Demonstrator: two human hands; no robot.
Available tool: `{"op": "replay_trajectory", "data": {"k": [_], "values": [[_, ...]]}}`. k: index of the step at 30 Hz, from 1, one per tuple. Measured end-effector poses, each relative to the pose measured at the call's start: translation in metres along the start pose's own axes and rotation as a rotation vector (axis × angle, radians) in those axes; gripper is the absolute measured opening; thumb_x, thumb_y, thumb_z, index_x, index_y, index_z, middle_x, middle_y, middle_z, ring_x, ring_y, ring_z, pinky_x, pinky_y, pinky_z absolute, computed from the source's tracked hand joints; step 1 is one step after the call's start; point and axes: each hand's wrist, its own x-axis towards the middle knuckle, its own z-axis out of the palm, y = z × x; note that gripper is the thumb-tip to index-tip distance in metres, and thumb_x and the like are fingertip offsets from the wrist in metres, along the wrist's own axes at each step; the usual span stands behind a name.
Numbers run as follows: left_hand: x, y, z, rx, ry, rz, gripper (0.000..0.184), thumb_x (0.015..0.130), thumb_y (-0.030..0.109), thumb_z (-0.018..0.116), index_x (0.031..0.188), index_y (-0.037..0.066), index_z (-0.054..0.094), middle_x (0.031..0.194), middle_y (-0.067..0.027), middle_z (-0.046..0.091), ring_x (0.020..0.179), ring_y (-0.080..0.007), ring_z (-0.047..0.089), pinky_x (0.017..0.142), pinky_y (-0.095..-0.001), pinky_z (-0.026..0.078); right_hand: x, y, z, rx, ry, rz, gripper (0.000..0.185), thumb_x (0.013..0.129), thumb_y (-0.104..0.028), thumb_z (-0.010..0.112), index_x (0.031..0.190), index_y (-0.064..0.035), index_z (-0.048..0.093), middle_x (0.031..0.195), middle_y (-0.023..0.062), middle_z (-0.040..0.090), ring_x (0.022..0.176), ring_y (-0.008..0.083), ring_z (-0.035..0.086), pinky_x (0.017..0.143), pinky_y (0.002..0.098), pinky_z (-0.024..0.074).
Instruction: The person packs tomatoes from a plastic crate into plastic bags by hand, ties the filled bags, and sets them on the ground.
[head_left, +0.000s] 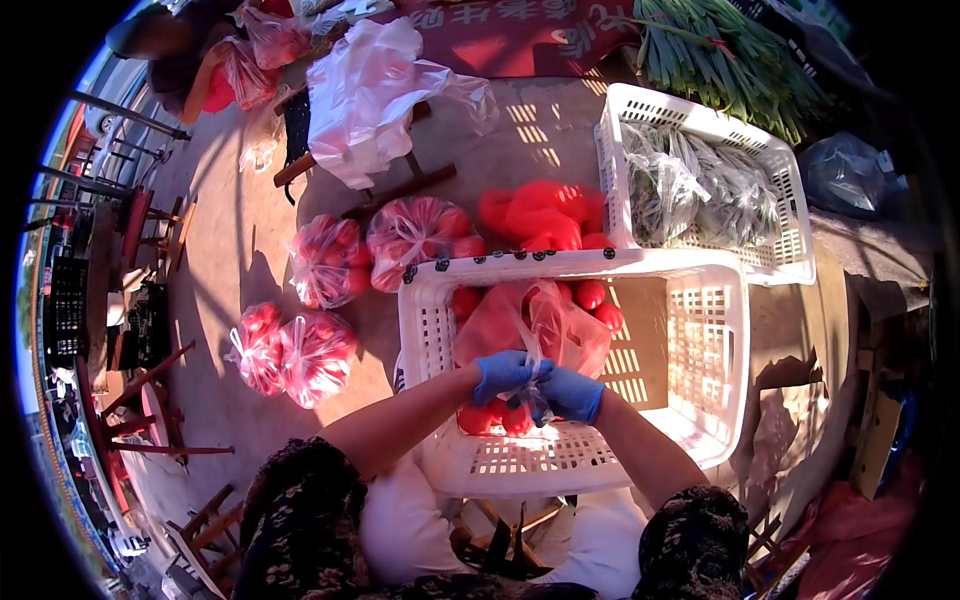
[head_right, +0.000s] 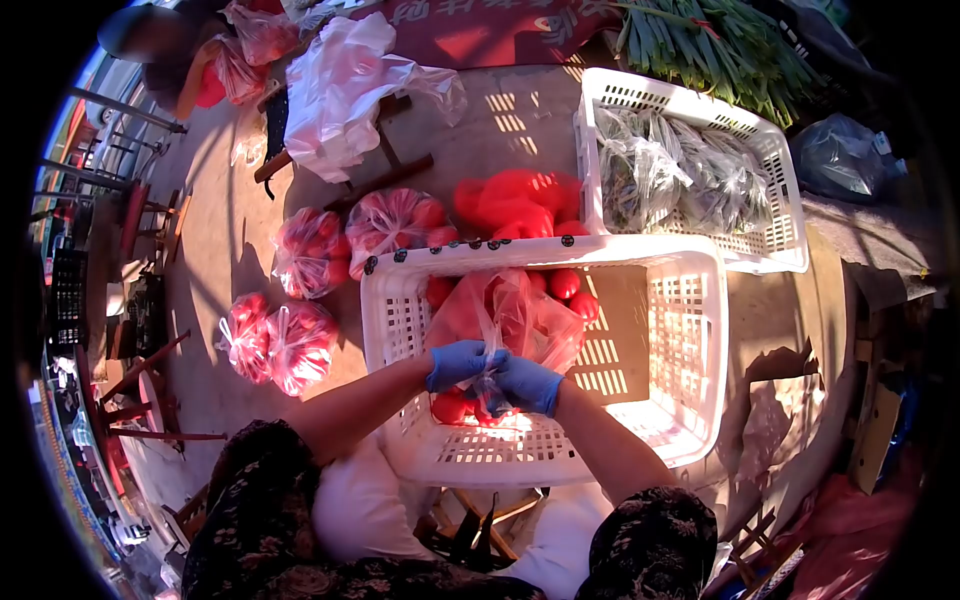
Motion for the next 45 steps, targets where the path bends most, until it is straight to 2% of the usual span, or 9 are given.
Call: {"op": "replay_trajectory", "data": {"k": [9, 18, 20, 23, 28, 33, 37, 38, 45], "values": [[0.017, -0.023, -0.006, -0.104, -0.006, 0.101, 0.024, 0.079, 0.021, 0.063, 0.094, 0.002, 0.062, 0.078, -0.0058, 0.062, 0.064, -0.0135, 0.056, 0.058, -0.0278, 0.046, 0.015, 0.018, -0.011, -0.355, -0.108, -0.203, 0.033, 0.077, -0.014, 0.065, 0.107, -0.0027, 0.055, 0.095, 0.0064, 0.061, 0.092, 0.0144, 0.056, 0.086, 0.028, 0.0426], [0.006, -0.016, -0.037, 0.235, 0.541, 0.244, 0.013, 0.078, 0.007, 0.058, 0.088, 0.0, 0.063, 0.073, -0.0031, 0.061, 0.064, -0.0104, 0.056, 0.059, -0.0245, 0.048, 0.011, 0.009, -0.031, -0.802, 0.551, -0.395, 0.019, 0.077, -0.015, 0.064, 0.086, -0.0005, 0.056, 0.074, 0.0014, 0.058, 0.073, 0.0074, 0.056, 0.068, 0.0221, 0.0462], [-0.007, -0.018, -0.043, 0.218, 0.662, 0.129, 0.009, 0.078, 0.007, 0.056, 0.08, 0.0, 0.062, 0.067, -0.003, 0.059, 0.059, -0.0097, 0.054, 0.053, -0.0235, 0.046, -0.004, -0.005, -0.035, -0.011, 0.49, -0.573, 0.013, 0.078, -0.012, 0.062, 0.071, -0.0028, 0.055, 0.072, 0.0063, 0.06, 0.067, 0.013, 0.06, 0.067, 0.0235, 0.0506], [-0.006, -0.02, -0.05, 0.39, 0.725, 0.062, 0.01, 0.08, 0.007, 0.056, 0.086, 0.001, 0.061, 0.071, -0.007, 0.06, 0.055, -0.0126, 0.055, 0.052, -0.024, 0.048, -0.013, 0.015, -0.107, 0.119, 0.675, -0.478, 0.008, 0.08, -0.012, 0.056, 0.08, -0.005, 0.058, 0.086, 0.0056, 0.062, 0.078, 0.0156, 0.059, 0.065, 0.0261, 0.0487], [-0.004, -0.017, -0.058, -0.362, 0.482, -0.031, 0.02, 0.085, 0.016, 0.051, 0.095, -0.002, 0.055, 0.075, -0.011, 0.06, 0.069, -0.0188, 0.06, 0.062, -0.0294, 0.051, -0.006, 0.012, -0.1, 0.325, 0.357, -0.481, 0.014, 0.079, -0.019, 0.058, 0.077, -0.0048, 0.058, 0.071, 0.0048, 0.059, 0.061, 0.0125, 0.054, 0.054, 0.0237, 0.0423], [0.013, -0.031, -0.069, -1.171, -0.015, 0.387, 0.021, 0.081, 0.018, 0.048, 0.066, 0.003, 0.052, 0.062, -0.0084, 0.05, 0.063, -0.0174, 0.051, 0.071, -0.0343, 0.047, -0.01, -0.012, -0.083, -0.43, 0.243, -0.153, 0.028, 0.08, -0.031, 0.061, 0.069, -0.0053, 0.058, 0.06, 0.0002, 0.053, 0.054, 0.0069, 0.046, 0.05, 0.0205, 0.0372], [0.009, 0.02, -0.037, -1.468, 0.314, 0.436, 0.023, 0.077, 0.02, 0.047, 0.055, 0.012, 0.043, 0.047, 0.0003, 0.038, 0.046, -0.0111, 0.037, 0.056, -0.0278, 0.036, -0.011, -0.023, -0.062, -0.508, 0.333, -0.161, 0.024, 0.076, -0.028, 0.065, 0.074, -0.0039, 0.062, 0.061, -0.0017, 0.053, 0.056, 0.0059, 0.047, 0.051, 0.0213, 0.0382], [0.016, 0.01, -0.05, -1.168, 0.082, 0.453, 0.028, 0.078, 0.023, 0.045, 0.052, 0.016, 0.037, 0.043, 0.0041, 0.032, 0.038, -0.0101, 0.03, 0.047, -0.026, 0.03, -0.008, -0.026, -0.066, -0.489, 0.412, -0.233, 0.023, 0.075, -0.026, 0.065, 0.075, -0.0039, 0.063, 0.06, -0.0018, 0.053, 0.056, 0.006, 0.047, 0.051, 0.0215, 0.0386], [0.027, -0.002, -0.079, -0.594, 0.715, 0.03, 0.028, 0.078, 0.03, 0.046, 0.056, 0.014, 0.038, 0.043, 0.0028, 0.028, 0.032, -0.0108, 0.023, 0.04, -0.0231, 0.023, 0.012, -0.013, -0.117, -0.098, 0.759, -0.14, 0.014, 0.078, -0.022, 0.057, 0.076, -0.0079, 0.057, 0.056, -0.003, 0.042, 0.047, 0.0096, 0.04, 0.044, 0.0239, 0.0326]]}}
